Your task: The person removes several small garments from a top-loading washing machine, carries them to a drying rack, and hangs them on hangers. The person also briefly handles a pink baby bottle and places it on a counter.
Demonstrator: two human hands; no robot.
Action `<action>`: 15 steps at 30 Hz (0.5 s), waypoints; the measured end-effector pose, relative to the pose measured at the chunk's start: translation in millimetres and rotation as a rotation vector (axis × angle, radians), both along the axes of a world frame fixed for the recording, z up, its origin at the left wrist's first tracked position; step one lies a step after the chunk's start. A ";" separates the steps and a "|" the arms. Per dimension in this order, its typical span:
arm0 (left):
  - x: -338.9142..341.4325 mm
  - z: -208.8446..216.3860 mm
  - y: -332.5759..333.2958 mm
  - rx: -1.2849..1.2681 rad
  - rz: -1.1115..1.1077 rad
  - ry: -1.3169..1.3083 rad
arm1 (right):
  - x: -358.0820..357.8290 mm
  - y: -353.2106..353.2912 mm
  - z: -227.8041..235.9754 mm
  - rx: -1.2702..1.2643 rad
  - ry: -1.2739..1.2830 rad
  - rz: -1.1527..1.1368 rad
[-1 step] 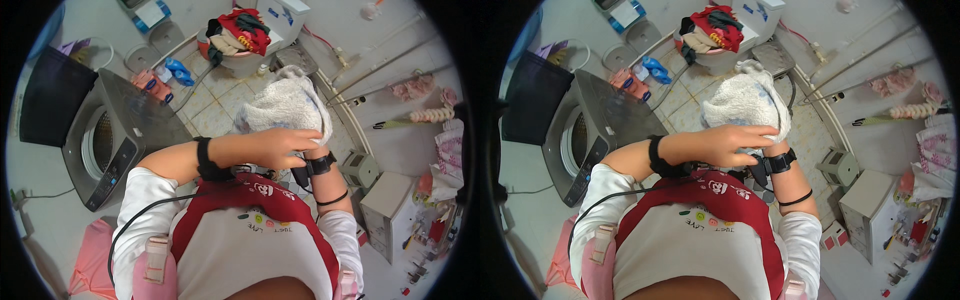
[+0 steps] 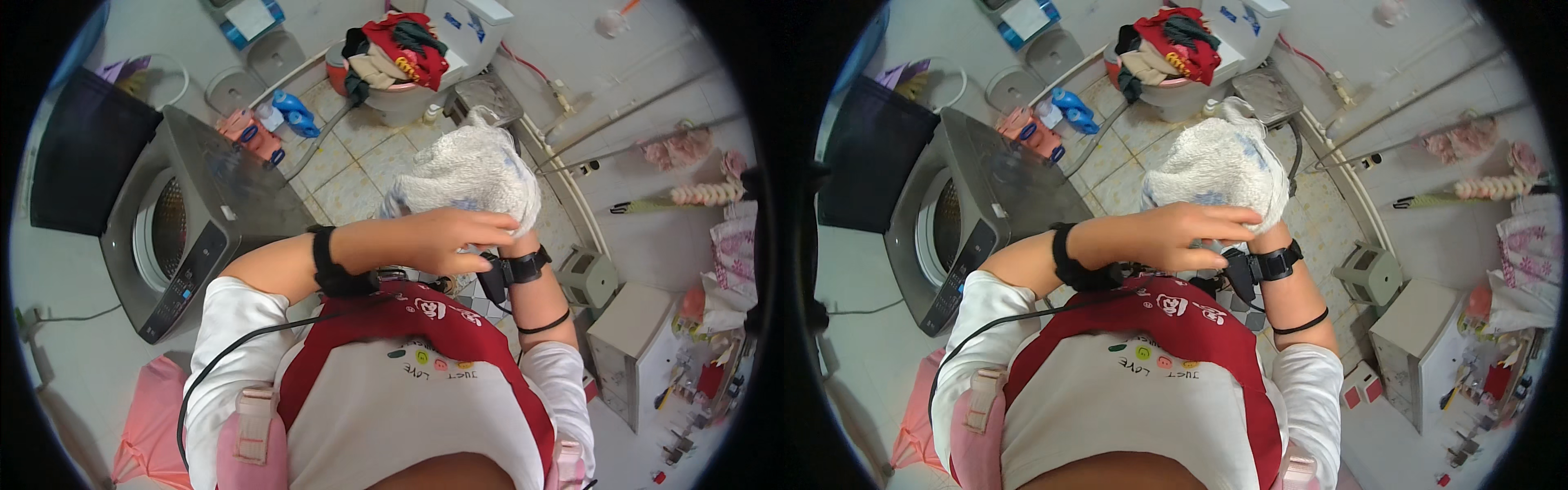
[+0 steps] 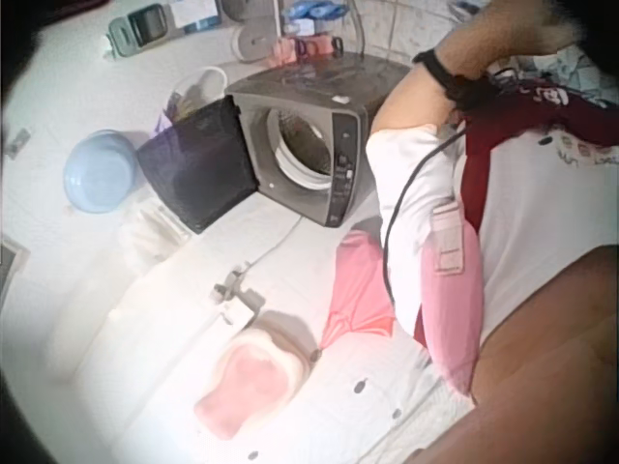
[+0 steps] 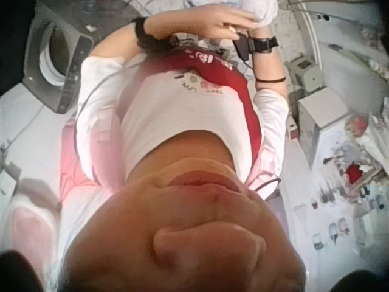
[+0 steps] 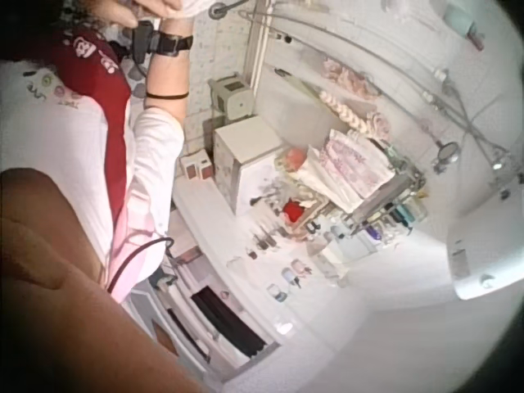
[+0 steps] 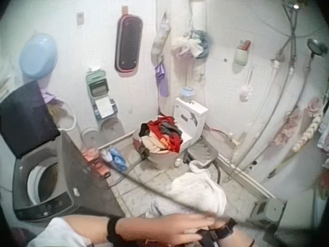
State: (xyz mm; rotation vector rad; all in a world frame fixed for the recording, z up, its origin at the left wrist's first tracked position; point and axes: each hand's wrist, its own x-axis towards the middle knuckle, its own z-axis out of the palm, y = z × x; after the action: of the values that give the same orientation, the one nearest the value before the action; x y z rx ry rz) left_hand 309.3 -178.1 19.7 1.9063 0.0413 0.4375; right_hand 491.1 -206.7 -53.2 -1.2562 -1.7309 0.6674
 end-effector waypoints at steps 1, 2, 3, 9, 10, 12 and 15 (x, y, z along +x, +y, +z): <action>-31.1 -3.3 6.5 -0.022 0.026 0.013 | -18.7 11.9 4.6 -0.001 -0.023 0.012; -59.8 -5.5 13.9 -0.053 0.085 0.078 | -36.6 22.9 10.5 -0.016 -0.045 0.014; -89.2 -6.2 23.9 -0.081 0.148 0.110 | -56.2 35.8 16.5 -0.030 -0.089 0.018; -228.0 -11.4 64.6 -0.302 0.805 0.107 | -158.3 64.8 58.5 -0.238 0.019 0.027; -242.5 -14.6 65.7 -0.156 0.889 0.072 | -173.2 67.2 61.5 -0.216 -0.132 0.021; -257.0 -23.3 65.5 -0.059 0.884 0.143 | -193.4 67.9 66.7 -0.143 -0.423 0.005; -262.9 -31.9 67.4 -0.148 0.813 0.086 | -200.3 63.8 72.6 -0.065 -0.595 0.090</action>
State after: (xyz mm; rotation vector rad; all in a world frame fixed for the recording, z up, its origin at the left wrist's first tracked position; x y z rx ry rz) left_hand 46.4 -110.7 -12.3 1.6970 0.9012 0.8605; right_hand 290.8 -143.0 19.5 -1.5320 -2.2711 0.4222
